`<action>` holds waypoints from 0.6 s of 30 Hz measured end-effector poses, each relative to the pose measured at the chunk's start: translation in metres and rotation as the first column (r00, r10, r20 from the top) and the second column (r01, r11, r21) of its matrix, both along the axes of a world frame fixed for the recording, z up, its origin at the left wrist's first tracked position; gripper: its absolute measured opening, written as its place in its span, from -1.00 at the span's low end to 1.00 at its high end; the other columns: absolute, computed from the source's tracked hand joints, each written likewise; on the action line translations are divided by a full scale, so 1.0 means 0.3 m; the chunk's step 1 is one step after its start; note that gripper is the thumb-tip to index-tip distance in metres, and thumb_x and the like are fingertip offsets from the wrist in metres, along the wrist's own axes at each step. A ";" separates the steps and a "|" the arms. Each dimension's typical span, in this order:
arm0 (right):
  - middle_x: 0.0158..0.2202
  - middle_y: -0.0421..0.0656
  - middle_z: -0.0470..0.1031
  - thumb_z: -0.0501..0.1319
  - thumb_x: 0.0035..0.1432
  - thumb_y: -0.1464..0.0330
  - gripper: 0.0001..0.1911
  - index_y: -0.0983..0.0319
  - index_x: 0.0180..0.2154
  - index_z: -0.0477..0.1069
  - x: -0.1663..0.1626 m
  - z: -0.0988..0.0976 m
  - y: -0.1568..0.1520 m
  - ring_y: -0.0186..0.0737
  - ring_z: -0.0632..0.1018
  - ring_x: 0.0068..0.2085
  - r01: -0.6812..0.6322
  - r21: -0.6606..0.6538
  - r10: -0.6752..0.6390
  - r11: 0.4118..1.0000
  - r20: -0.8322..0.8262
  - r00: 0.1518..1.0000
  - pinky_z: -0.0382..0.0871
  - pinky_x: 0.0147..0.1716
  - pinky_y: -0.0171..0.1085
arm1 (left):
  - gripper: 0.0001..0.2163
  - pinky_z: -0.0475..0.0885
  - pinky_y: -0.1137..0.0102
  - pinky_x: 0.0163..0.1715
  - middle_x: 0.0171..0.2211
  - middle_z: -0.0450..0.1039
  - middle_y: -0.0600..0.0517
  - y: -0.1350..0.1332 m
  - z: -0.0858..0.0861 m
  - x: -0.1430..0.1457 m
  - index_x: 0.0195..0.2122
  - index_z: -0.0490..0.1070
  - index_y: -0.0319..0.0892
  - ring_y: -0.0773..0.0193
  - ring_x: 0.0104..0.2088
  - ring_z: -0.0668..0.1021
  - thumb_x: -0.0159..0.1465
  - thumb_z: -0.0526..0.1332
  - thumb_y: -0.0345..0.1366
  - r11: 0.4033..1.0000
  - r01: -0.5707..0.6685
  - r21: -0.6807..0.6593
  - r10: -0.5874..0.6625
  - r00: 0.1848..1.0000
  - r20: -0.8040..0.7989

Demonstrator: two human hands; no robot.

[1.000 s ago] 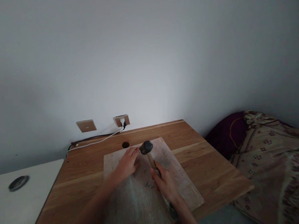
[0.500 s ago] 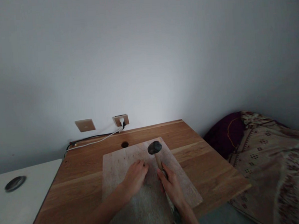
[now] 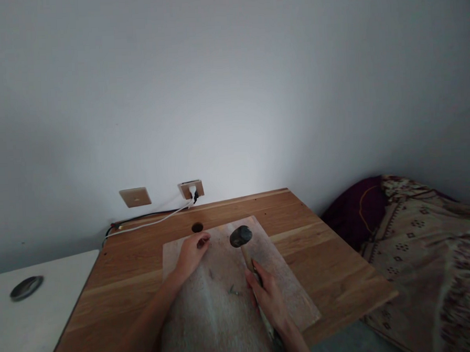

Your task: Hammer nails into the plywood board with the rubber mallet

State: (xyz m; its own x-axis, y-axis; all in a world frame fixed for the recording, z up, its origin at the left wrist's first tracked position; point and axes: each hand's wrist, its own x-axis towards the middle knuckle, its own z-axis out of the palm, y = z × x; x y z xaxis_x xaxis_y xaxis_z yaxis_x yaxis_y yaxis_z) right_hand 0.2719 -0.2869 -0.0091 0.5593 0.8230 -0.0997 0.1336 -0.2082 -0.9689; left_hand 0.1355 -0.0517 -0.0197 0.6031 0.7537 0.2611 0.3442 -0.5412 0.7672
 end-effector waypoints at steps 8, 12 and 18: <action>-0.66 -0.38 0.25 0.10 0.26 -0.16 -0.38 0.28 -0.10 0.41 -0.011 0.027 0.005 -0.34 0.29 -0.69 -0.015 -0.010 0.015 1.000 -0.013 1.000 0.18 -0.72 -0.36 | -0.89 0.49 0.32 -0.19 -0.27 0.65 0.00 -0.015 0.001 -0.007 -0.26 0.58 -0.13 0.21 -0.31 0.61 0.24 0.26 -0.40 0.998 0.060 0.037 -0.059 0.998 -0.024; -0.65 -0.37 0.26 0.09 0.28 -0.13 -0.39 0.28 -0.06 0.40 -0.023 0.033 0.014 -0.33 0.30 -0.69 -0.027 -0.004 0.027 1.000 -0.017 0.999 0.19 -0.72 -0.37 | -0.86 0.50 0.30 -0.12 -0.22 0.65 -0.02 -0.024 0.005 -0.009 -0.24 0.58 -0.13 0.21 -0.28 0.61 0.25 0.24 -0.43 0.995 0.069 0.074 -0.067 0.997 -0.030; -0.64 -0.38 0.27 0.10 0.31 -0.04 -0.45 0.29 0.01 0.40 -0.038 0.052 0.028 -0.34 0.31 -0.68 -0.087 -0.002 0.087 0.996 0.014 0.996 0.20 -0.72 -0.40 | -0.85 0.50 0.32 -0.14 -0.26 0.65 -0.01 -0.027 0.006 -0.008 -0.22 0.59 -0.13 0.22 -0.31 0.60 0.26 0.22 -0.42 0.995 0.086 0.047 -0.084 0.995 -0.045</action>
State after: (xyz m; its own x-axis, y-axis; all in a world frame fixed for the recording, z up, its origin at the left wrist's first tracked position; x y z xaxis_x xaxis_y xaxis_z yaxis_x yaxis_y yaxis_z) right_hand 0.2604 -0.2786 0.0064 0.4866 0.8686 -0.0936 0.1652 -0.1967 -0.9664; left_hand 0.1333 -0.0599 -0.0179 0.6761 0.6860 0.2690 0.3270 -0.6064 0.7248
